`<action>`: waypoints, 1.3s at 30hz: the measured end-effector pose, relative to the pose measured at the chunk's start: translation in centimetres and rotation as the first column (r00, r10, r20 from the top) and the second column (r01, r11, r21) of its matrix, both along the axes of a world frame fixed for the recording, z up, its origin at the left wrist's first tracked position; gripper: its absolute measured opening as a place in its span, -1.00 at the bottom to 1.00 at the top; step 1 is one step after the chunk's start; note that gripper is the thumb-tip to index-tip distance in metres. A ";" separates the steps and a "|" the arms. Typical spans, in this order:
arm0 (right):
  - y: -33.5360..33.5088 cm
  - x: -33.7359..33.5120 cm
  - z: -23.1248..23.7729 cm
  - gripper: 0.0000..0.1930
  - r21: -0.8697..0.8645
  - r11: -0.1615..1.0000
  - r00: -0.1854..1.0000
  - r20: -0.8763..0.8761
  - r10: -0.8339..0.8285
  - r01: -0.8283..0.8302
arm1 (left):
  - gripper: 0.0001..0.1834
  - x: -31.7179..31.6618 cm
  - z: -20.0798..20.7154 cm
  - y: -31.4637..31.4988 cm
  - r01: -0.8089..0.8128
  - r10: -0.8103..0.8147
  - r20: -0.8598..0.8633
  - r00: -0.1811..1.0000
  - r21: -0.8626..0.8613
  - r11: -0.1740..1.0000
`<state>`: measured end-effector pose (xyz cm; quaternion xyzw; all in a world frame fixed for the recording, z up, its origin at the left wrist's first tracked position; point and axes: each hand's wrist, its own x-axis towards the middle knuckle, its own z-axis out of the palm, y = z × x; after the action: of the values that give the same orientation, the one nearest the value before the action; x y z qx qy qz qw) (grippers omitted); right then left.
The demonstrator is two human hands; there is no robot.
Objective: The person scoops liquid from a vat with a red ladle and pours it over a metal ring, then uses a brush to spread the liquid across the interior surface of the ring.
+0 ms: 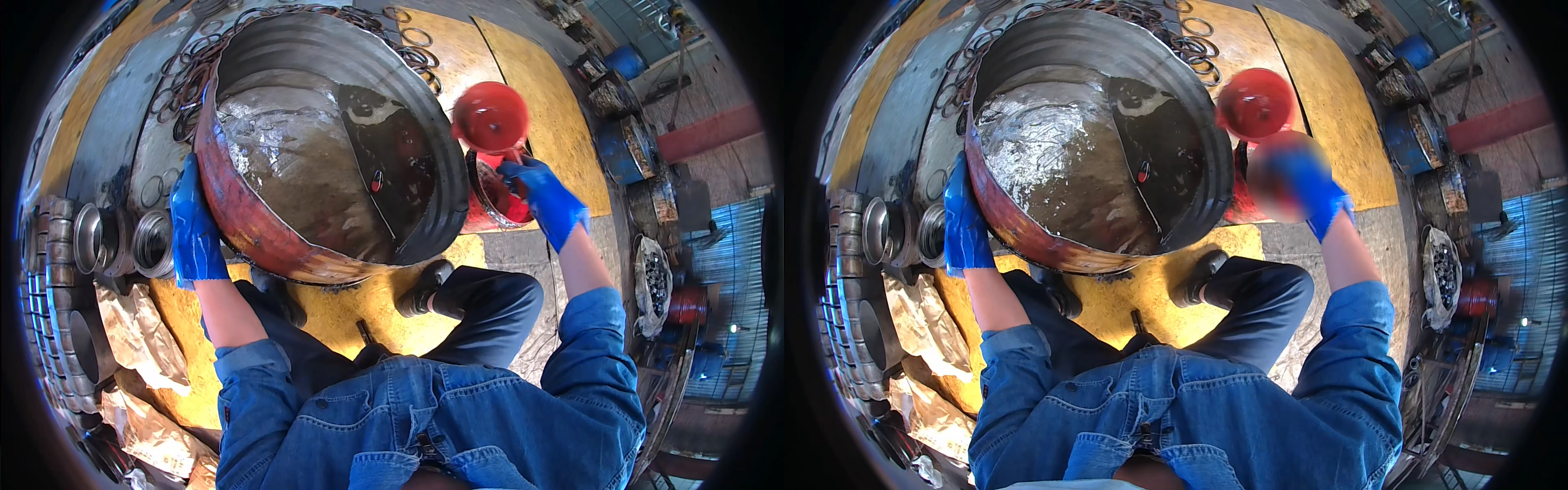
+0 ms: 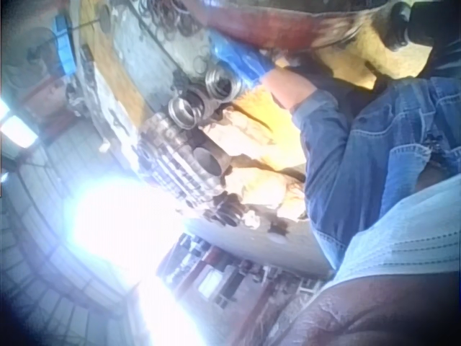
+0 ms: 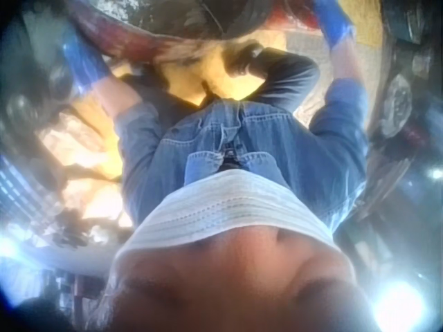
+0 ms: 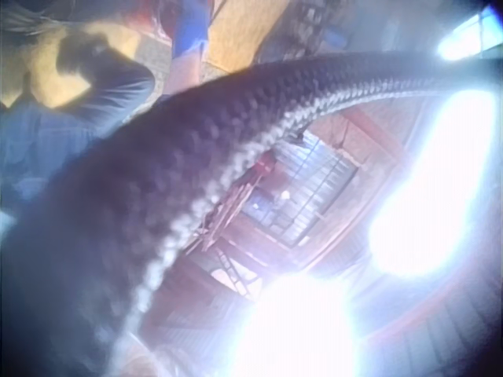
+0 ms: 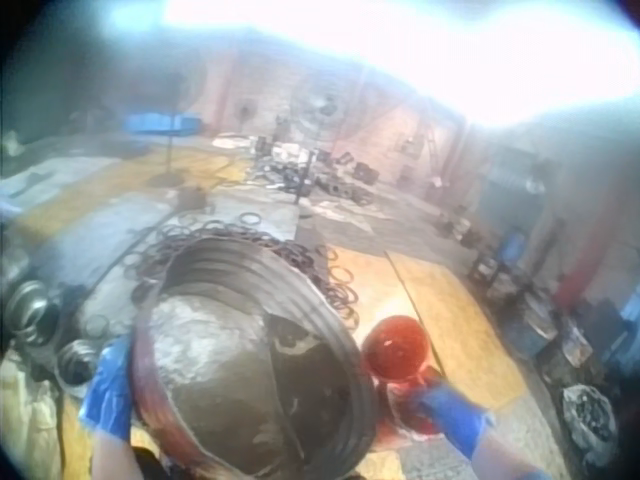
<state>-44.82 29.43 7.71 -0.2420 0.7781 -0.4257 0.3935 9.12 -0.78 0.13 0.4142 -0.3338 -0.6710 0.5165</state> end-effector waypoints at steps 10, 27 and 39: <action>-7.3 5.8 -1.5 -0.55 0.898 0.422 -0.056 -0.431 0.901 -0.125 | -0.44 0.1 -0.4 -0.1 0.007 -0.007 -0.048 0.999 0.004 1.000; -14.1 5.3 -8.1 -0.44 0.704 0.697 0.060 -0.696 0.715 -0.139 | -0.50 -0.7 0.5 0.3 -0.101 0.101 -0.022 0.995 0.010 0.995; -18.7 0.1 -9.3 -0.34 0.697 0.695 0.213 -0.663 0.718 -0.175 | -0.45 -2.6 4.6 1.7 -0.155 0.143 0.122 0.982 0.095 0.983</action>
<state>-44.76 10.74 -1.61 -0.5508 0.8229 0.1295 0.0514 6.49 0.96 4.77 0.5024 -0.2956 -0.6220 0.5228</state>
